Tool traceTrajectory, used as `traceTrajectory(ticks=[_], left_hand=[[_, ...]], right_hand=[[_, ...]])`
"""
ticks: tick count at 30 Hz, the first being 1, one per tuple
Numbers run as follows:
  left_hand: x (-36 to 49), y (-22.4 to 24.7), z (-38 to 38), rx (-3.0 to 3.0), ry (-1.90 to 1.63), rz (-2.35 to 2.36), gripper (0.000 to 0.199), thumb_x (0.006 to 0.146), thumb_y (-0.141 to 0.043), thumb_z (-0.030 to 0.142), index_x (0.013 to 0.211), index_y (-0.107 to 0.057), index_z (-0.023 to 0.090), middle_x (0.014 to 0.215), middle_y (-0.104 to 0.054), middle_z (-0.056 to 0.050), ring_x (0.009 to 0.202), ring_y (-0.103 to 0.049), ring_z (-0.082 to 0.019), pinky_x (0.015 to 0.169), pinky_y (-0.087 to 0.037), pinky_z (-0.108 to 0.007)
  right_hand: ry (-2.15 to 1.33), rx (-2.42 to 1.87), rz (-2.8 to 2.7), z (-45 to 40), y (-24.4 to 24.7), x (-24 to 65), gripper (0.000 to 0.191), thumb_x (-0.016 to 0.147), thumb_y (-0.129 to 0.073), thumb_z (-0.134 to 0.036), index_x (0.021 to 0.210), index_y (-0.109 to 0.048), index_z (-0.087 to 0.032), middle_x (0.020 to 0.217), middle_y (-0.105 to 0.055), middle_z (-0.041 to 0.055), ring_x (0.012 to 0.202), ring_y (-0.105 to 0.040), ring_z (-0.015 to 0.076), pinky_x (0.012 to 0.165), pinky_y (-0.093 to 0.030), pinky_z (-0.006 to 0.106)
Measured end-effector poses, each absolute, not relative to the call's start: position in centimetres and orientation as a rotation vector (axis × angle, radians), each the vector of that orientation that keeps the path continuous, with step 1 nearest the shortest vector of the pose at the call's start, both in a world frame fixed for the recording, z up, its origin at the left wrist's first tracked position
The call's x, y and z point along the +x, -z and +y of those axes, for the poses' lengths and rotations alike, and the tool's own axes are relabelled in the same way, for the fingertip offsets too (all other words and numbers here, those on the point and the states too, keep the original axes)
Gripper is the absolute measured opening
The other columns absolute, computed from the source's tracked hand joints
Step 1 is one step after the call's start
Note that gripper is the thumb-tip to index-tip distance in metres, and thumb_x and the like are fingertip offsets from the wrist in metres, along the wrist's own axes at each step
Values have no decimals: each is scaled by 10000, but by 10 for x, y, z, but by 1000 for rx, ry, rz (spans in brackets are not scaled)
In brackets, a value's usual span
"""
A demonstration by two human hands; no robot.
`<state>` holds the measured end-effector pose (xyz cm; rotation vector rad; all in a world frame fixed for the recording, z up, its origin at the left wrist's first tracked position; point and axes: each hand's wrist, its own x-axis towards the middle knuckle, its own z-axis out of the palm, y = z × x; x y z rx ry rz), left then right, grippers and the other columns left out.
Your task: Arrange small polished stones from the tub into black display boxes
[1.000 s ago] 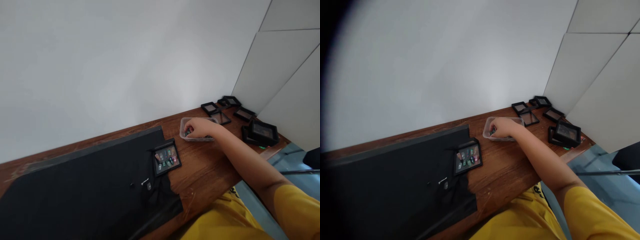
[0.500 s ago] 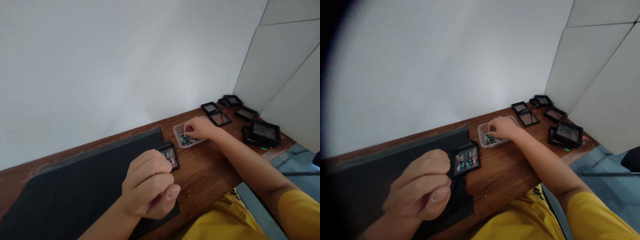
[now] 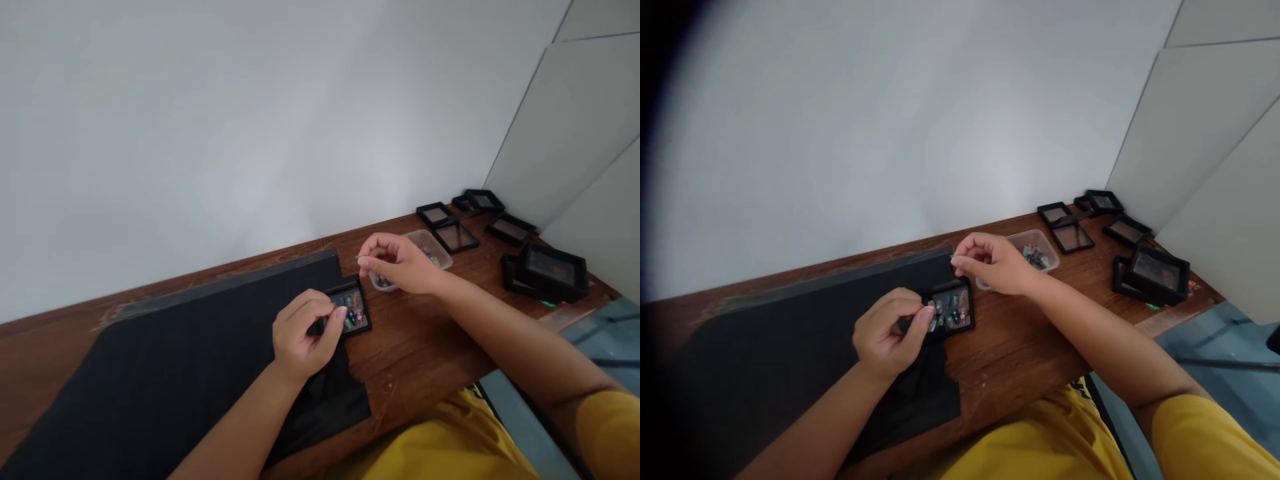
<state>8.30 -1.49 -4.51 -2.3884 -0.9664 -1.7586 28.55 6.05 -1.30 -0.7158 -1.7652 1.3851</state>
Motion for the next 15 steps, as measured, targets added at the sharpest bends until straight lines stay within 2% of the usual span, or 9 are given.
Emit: traceTrajectory(ticks=[4, 8, 12, 15], left_hand=[[74, 43, -15, -2354, 1700, -939, 193, 866, -649, 24, 805, -575, 191, 705, -590, 11, 623, -573, -119, 552, -453, -235], [62, 45, -7, -2183, 1670, -1031, 168, 874, -672, 57, 851, -589, 201, 748, -601, 12, 679, -592, -138, 629, -481, -270], [51, 52, 4, -2045, 1631, -1273, 112, 895, -713, 200, 964, -626, 212, 896, -666, -29, 843, -652, -200, 812, -537, -363], [46, 58, 11, -2125, 1580, -1554, 138, 940, -656, 321, 1024, -656, 211, 939, -698, -41, 879, -665, -217, 872, -539, -393]], right_hand=[[-1639, -649, -1695, 53, 16, 280, 324, 863, -744, -478, 918, -550, -225, 854, -730, 16, 662, -544, 88, 530, -403, 206], [-1674, -707, -1639, 55, 13, 282, 335, 844, -744, -497, 882, -548, -227, 906, -752, 35, 678, -554, 95, 547, -438, 215], [-1447, -933, -1674, 65, 10, 289, 245, 868, -667, -438, 846, -559, -219, 833, -720, 23, 609, -506, 95, 537, -406, 247], [-1066, -1221, -1836, 71, 11, 296, 149, 875, -623, -332, 804, -582, -207, 771, -679, 14, 643, -536, 118, 592, -396, 277]])
